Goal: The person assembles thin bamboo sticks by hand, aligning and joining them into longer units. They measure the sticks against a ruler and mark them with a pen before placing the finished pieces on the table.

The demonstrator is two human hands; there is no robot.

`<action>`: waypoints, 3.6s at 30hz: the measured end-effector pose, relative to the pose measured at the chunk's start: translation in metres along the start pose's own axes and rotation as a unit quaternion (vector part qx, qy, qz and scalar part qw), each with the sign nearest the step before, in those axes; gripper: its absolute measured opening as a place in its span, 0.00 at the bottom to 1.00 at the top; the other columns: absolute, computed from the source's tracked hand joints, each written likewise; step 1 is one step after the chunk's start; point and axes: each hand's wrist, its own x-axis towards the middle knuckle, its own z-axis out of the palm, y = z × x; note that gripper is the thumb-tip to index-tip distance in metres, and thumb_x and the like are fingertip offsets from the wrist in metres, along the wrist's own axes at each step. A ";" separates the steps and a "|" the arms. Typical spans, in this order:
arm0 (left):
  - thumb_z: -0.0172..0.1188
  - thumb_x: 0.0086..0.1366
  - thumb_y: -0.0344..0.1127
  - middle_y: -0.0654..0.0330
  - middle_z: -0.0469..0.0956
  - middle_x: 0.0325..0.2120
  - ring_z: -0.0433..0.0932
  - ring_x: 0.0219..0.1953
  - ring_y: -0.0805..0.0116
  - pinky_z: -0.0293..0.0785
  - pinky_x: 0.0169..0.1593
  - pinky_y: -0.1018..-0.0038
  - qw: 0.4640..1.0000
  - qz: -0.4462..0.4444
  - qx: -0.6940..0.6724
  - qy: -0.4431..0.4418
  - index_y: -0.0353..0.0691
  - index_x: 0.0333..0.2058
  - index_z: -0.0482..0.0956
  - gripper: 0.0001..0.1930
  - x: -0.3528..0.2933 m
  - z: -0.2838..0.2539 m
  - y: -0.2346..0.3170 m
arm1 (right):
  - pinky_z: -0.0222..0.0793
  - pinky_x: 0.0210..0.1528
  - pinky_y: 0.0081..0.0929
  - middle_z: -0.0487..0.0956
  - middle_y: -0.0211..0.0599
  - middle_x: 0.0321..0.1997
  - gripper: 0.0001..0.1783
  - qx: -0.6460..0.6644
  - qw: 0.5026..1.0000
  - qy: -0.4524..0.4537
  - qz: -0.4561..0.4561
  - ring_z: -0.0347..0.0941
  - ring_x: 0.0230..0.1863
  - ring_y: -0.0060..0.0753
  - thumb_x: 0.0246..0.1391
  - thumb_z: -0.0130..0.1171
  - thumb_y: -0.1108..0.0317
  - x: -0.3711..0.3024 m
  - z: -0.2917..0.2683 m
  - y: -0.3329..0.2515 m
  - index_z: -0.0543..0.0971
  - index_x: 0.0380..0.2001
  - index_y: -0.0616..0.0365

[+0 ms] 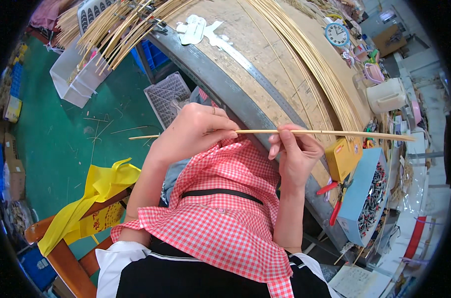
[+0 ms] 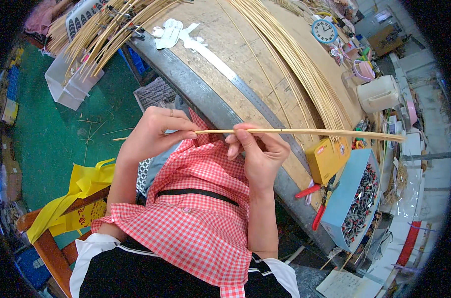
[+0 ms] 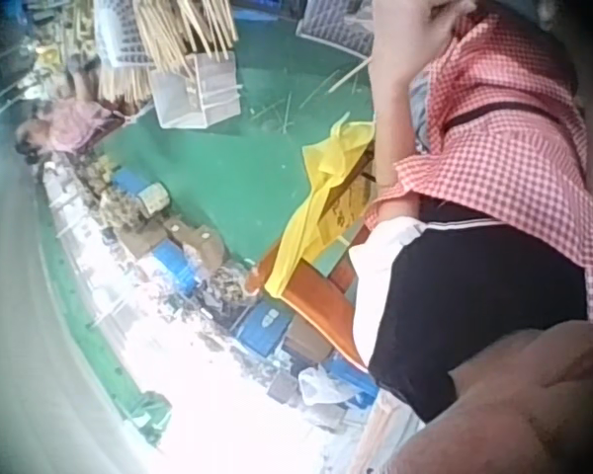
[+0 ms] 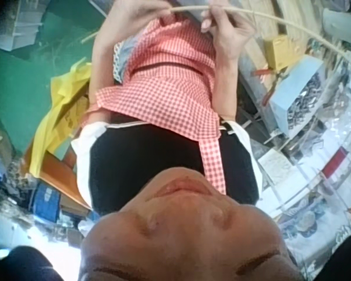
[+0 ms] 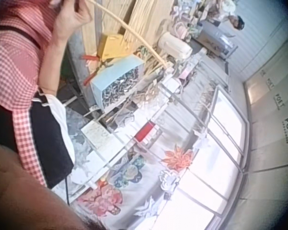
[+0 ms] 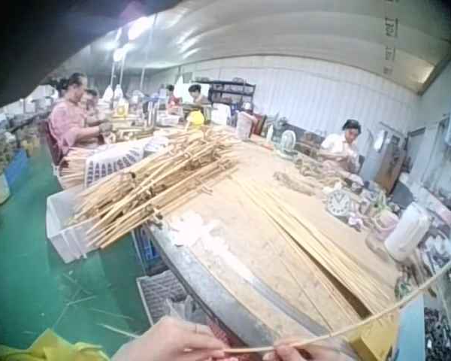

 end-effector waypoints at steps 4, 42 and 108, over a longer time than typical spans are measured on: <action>0.61 0.60 0.30 0.57 0.81 0.24 0.80 0.24 0.69 0.72 0.27 0.75 0.987 -0.005 -0.161 0.007 0.32 0.34 0.83 0.07 0.004 0.018 -0.005 | 0.72 0.22 0.18 0.81 0.43 0.25 0.05 -0.061 0.996 -0.055 -0.023 0.75 0.20 0.25 0.54 0.59 0.83 -0.004 0.003 -0.007 0.82 0.34 0.69; 0.57 0.64 0.27 0.64 0.72 0.20 0.64 0.21 0.81 0.54 0.23 0.83 0.977 -0.135 -0.138 0.088 0.27 0.28 0.79 0.08 0.002 0.017 -0.002 | 0.67 0.31 0.25 0.81 0.35 0.24 0.10 -0.644 0.656 0.392 0.050 0.74 0.26 0.24 0.49 0.66 0.68 -0.104 -0.395 -0.140 0.83 0.31 0.67; 0.58 0.66 0.32 0.56 0.83 0.27 0.79 0.28 0.75 0.73 0.31 0.77 0.928 -0.194 -0.280 -0.147 0.30 0.36 0.83 0.10 0.003 0.039 -0.012 | 0.76 0.33 0.23 0.81 0.49 0.40 0.11 0.016 0.999 0.043 0.015 0.77 0.30 0.29 0.59 0.56 0.76 -0.020 -0.024 -0.005 0.79 0.43 0.70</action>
